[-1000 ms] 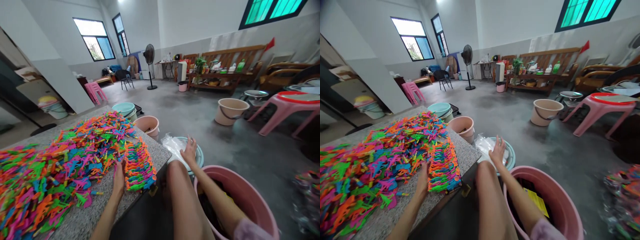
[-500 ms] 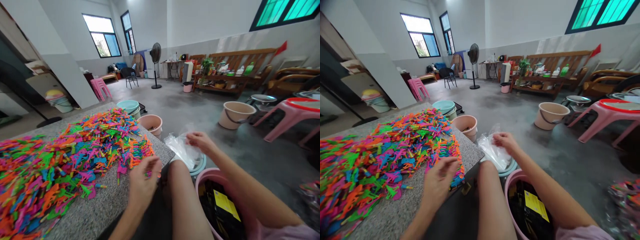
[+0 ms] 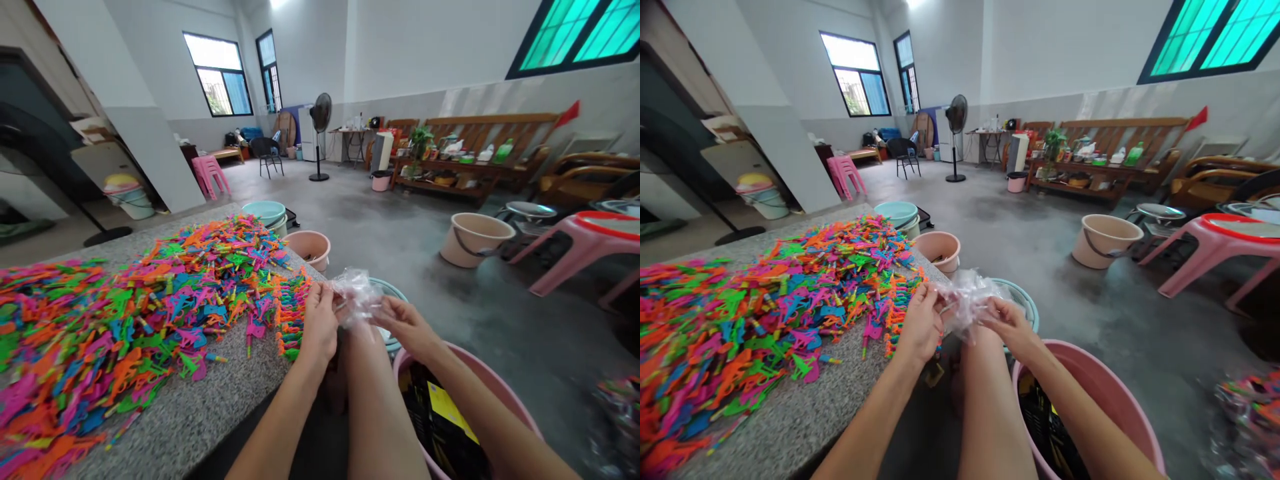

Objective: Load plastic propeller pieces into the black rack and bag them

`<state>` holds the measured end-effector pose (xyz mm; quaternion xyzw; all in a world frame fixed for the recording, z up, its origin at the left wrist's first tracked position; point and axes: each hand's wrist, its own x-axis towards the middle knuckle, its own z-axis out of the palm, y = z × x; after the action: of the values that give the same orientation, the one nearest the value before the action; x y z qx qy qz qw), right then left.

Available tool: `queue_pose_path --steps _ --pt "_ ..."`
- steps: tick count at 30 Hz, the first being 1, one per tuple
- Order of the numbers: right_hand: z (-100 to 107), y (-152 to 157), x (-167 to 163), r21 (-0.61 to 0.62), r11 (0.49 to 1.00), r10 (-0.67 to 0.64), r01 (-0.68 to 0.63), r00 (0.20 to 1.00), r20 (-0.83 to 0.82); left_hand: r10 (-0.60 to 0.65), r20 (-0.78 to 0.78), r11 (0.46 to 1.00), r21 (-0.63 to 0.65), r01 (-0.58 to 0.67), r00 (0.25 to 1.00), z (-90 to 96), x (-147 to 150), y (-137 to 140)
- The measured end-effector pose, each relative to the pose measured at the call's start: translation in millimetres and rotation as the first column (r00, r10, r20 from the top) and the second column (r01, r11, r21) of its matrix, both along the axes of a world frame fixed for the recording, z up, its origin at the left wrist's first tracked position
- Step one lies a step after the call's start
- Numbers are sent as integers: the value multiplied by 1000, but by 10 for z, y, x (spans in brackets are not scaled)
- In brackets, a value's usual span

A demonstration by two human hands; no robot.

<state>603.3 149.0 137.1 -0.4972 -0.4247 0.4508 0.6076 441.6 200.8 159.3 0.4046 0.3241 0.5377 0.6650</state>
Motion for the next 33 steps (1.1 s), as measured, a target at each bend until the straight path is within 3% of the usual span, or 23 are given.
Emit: queue_pose_path --steps 3,5,9,11,13,15,17,20,21,23,25,27,28,29,31,33 --pt "87 39 40 43 994 -91 104 965 -245 9 210 998 -61 4 978 194 -33 79" --pt "193 80 105 43 992 -99 116 955 -279 -6 279 996 -87 32 960 281 -109 165" --pt "296 235 123 17 1000 11 -10 999 -38 -68 274 986 -130 107 959 401 -351 370" --pt "239 396 59 30 1000 -12 10 995 94 -86 305 980 -145 136 948 461 -446 445" --pt "155 601 -13 65 995 -78 75 996 41 -111 326 981 -116 156 939 510 -505 498" --pt "109 812 -57 65 995 -66 76 989 -135 -173 211 985 8 175 962 535 -554 552" --pt "148 999 -61 49 999 34 -22 965 -259 -203 -1 967 157 200 979 539 -621 635" --pt "331 1217 -47 86 988 145 -126 951 -273 -138 -277 930 294 221 951 553 -777 850" --pt "396 1279 -59 125 987 128 -99 960 -248 -100 -349 918 328 221 932 569 -839 946" --pt "477 1401 -125 249 966 -33 65 991 -132 17 -497 887 408 217 868 609 -965 1156" --pt "445 1543 -248 438 874 -271 211 959 79 159 -579 862 476 173 800 616 -1078 1366" --pt "283 1716 -400 584 799 -403 144 849 342 288 -621 852 514 102 729 525 -1166 1541" --pt "160 1810 -475 583 811 -389 46 787 479 336 -644 852 519 70 687 433 -1197 1608" --pt "18 1903 -543 524 850 -323 -54 732 600 365 -673 858 511 47 644 313 -1222 1658" --pt "-287 2051 -641 293 942 -109 -165 675 730 377 -736 884 467 19 562 16 -1256 1702" --pt "-558 2106 -684 90 985 51 -150 741 670 364 -786 909 417 -7 500 -292 -1290 1667"
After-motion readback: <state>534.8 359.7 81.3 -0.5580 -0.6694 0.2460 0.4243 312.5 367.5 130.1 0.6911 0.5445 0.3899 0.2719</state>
